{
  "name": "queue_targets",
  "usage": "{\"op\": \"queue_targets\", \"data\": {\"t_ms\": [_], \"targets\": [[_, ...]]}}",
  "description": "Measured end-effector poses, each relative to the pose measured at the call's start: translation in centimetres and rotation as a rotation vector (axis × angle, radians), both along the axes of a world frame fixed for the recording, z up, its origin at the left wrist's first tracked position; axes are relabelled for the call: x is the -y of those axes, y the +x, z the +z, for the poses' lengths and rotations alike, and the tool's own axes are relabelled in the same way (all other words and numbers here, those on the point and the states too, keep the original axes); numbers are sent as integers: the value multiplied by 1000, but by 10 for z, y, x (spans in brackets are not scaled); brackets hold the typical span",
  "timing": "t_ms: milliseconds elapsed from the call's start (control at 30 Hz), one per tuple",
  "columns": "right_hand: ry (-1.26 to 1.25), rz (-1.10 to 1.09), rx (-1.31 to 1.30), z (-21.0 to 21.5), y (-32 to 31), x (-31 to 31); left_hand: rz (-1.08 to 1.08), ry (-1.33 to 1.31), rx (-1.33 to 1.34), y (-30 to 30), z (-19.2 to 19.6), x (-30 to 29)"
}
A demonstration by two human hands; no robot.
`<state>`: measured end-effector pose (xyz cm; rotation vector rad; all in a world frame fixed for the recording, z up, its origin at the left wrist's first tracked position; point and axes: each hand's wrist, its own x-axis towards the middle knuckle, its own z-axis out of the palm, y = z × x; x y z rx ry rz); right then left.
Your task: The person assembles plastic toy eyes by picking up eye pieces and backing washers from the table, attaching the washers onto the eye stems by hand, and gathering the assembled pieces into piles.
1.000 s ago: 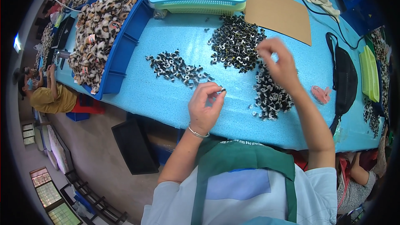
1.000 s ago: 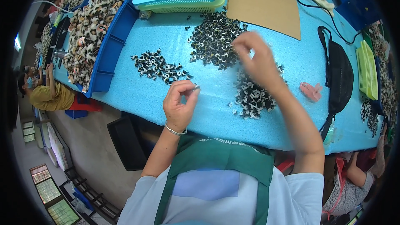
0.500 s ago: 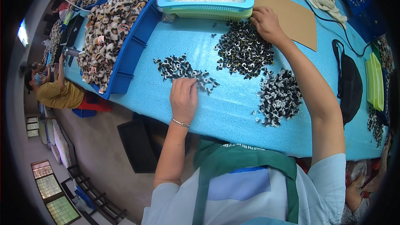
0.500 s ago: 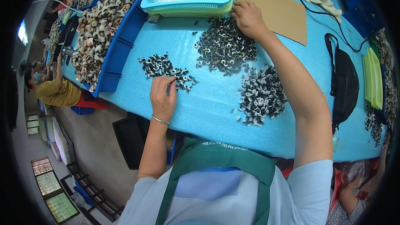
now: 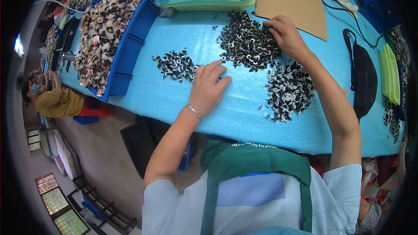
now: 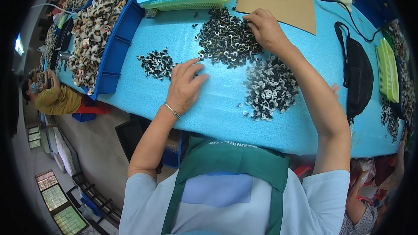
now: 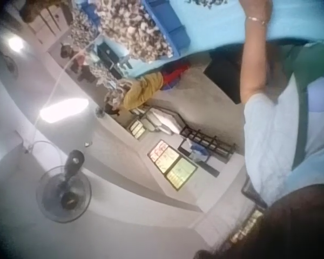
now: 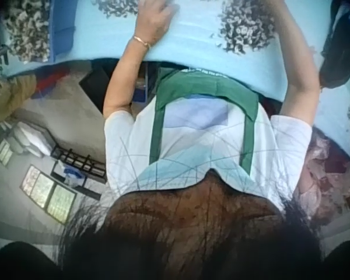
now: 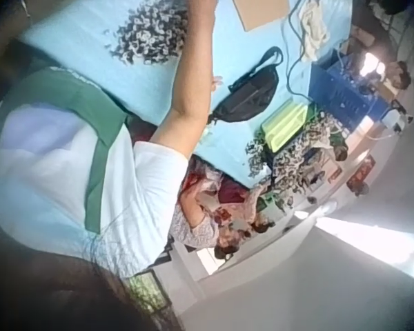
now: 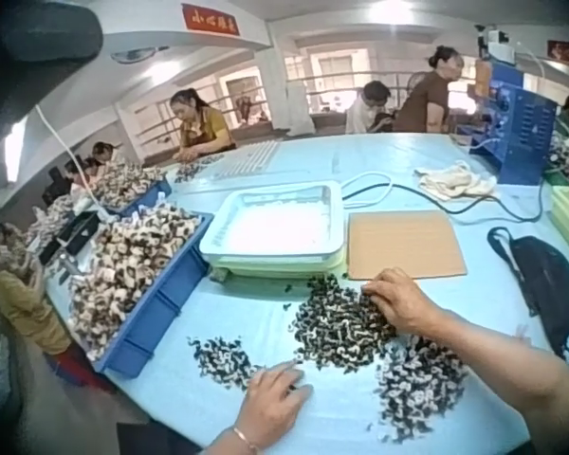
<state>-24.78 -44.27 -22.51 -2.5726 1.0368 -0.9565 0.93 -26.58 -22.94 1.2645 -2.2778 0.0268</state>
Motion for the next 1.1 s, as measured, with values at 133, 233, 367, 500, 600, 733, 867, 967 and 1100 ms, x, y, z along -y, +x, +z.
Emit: {"op": "queue_targets", "data": {"t_ms": [133, 233, 367, 500, 600, 733, 867, 967, 1100], "targets": [[383, -8, 62, 35, -18, -35, 85, -61, -54, 2, 2, 0], [518, 66, -57, 45, -24, -57, 62, -84, -163, -23, 8, 3], [331, 93, -141, 30, -28, -58, -3, -27, -334, -64, 5, 11], [221, 49, -239, 29, -23, -59, 20, 104, -383, -81, -3, 11], [230, 95, -223, 26, -21, -63, 13, 180, -382, -83, -6, 8], [135, 75, -238, 25, -20, -62, 10, 146, -330, -79, -10, 5], [702, -27, 429, 48, -16, -77, 158, 391, -724, -79, 3, -8], [1122, 13, 666, 60, -20, -86, 279, 702, -1140, -78, 3, -16], [1398, 107, 726, 61, -20, -109, 221, 680, -1409, -85, 7, -19]]}}
